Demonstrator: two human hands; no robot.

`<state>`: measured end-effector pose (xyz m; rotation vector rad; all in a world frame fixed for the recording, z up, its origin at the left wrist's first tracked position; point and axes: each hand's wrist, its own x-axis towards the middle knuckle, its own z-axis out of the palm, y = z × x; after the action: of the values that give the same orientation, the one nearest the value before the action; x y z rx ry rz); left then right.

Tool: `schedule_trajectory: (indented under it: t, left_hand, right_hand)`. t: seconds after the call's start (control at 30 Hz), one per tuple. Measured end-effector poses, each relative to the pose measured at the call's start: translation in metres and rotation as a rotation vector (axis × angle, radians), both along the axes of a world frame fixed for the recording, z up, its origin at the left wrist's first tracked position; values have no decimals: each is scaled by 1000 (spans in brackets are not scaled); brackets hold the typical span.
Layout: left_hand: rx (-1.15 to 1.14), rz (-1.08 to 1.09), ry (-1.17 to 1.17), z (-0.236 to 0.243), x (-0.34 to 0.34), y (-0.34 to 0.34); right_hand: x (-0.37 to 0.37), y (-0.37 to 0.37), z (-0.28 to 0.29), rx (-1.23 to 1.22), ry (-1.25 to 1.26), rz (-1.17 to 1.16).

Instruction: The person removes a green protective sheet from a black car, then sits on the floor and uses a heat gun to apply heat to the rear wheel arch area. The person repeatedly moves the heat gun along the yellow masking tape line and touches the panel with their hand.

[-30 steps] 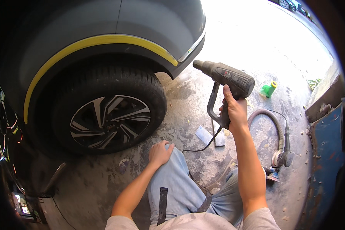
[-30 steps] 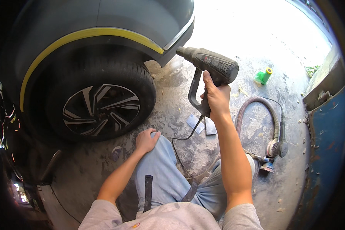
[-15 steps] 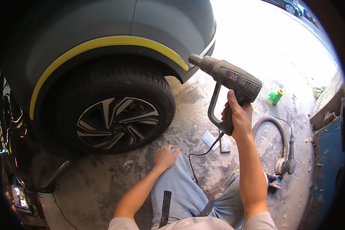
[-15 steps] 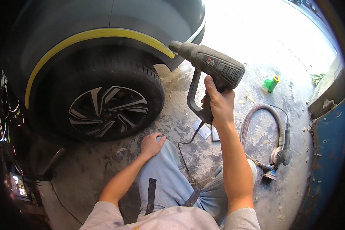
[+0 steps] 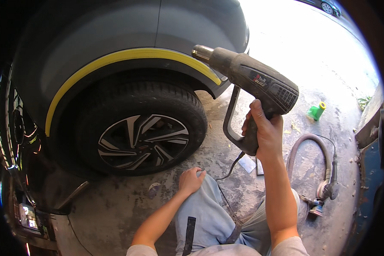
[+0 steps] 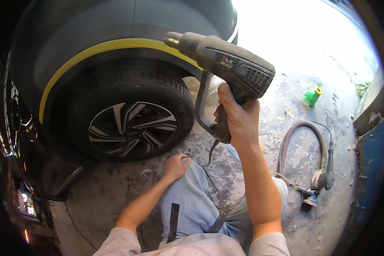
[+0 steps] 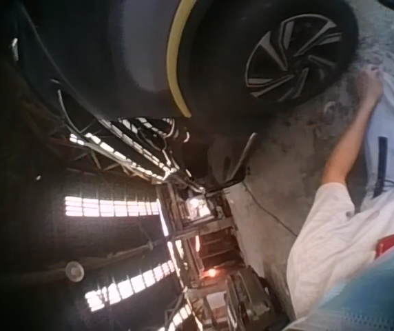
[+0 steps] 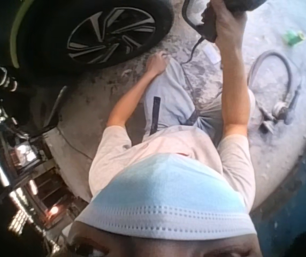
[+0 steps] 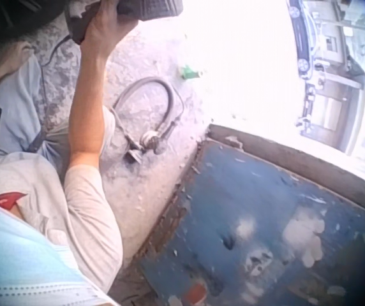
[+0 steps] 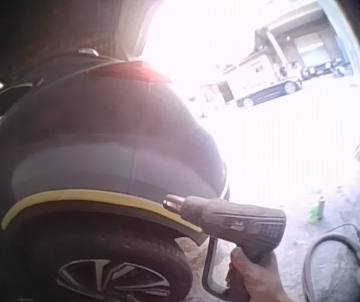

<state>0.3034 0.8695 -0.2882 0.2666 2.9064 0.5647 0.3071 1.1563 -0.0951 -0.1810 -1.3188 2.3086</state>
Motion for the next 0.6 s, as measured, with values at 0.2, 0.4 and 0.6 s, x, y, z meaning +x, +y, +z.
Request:
schedule_trajectory:
  t: [0.2, 0.4, 0.6]
  left_hand:
    - [40, 23, 39, -4, 0, -2]
    - [1, 25, 13, -6, -4, 4]
    - [12, -2, -28, -3, -7, 17]
  right_hand:
    - [2, -7, 6, -16, 111, 51]
    - [-7, 6, -13, 24, -29, -46]
    - [-13, 30, -52, 26, -253, -113]
